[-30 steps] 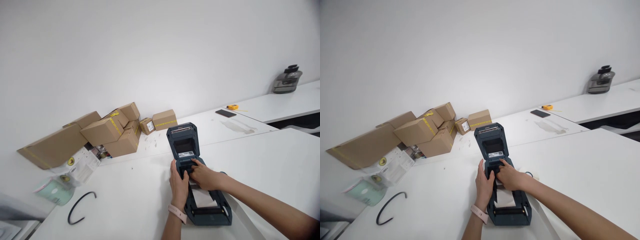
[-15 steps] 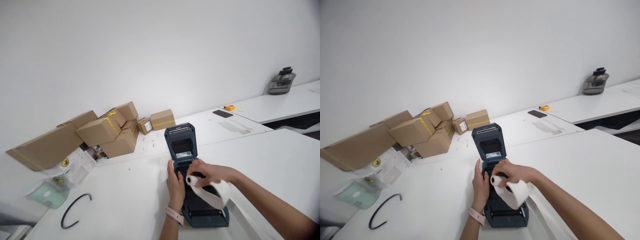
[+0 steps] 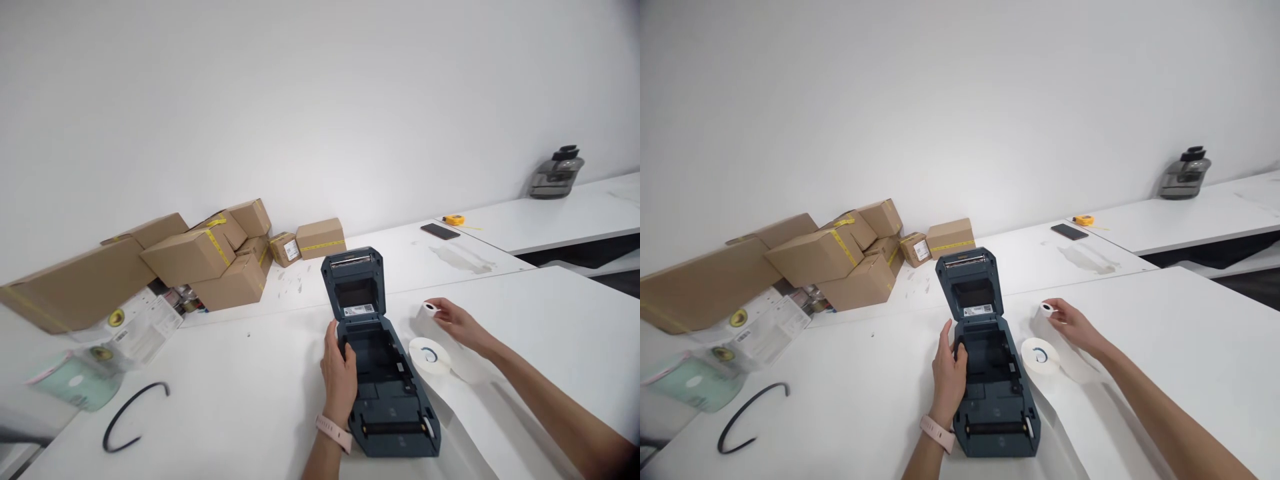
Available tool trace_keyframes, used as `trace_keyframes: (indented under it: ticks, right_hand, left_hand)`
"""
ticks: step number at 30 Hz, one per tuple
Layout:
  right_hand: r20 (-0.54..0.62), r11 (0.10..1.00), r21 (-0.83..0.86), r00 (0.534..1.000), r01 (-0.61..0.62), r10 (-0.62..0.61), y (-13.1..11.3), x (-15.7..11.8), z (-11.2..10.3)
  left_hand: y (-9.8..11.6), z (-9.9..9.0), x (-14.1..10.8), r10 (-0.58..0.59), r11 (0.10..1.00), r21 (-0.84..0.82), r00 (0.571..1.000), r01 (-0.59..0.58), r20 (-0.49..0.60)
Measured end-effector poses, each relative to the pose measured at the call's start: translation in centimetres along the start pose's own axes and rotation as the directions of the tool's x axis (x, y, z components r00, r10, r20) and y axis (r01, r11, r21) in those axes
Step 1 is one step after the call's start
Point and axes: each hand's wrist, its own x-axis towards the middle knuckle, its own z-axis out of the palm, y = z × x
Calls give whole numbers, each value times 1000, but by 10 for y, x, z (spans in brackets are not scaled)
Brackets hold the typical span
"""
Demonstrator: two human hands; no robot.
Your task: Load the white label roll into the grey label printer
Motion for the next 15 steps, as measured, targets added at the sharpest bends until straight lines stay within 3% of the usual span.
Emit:
trace_keyframes:
  ticks: [4, 7, 11, 15]
  right_hand:
    - [36, 1000, 19, 999, 2, -2, 0, 20, 30]
    - [45, 999, 38, 999, 5, -6, -5, 27, 40]
    - [-8, 998, 66, 1000, 8, -7, -17, 21, 22]
    - [-260, 993, 79, 960, -84, 102, -27, -29, -7]
  left_hand:
    - [-2, 1, 1, 29, 1000, 12, 999, -29, -19]
    - [-2, 1, 2, 31, 999, 22, 999, -31, -36]
    - [-1, 1, 2, 16, 1000, 2, 1000, -16, -25]
    - [0, 0, 1, -17, 1000, -20, 1000, 17, -3]
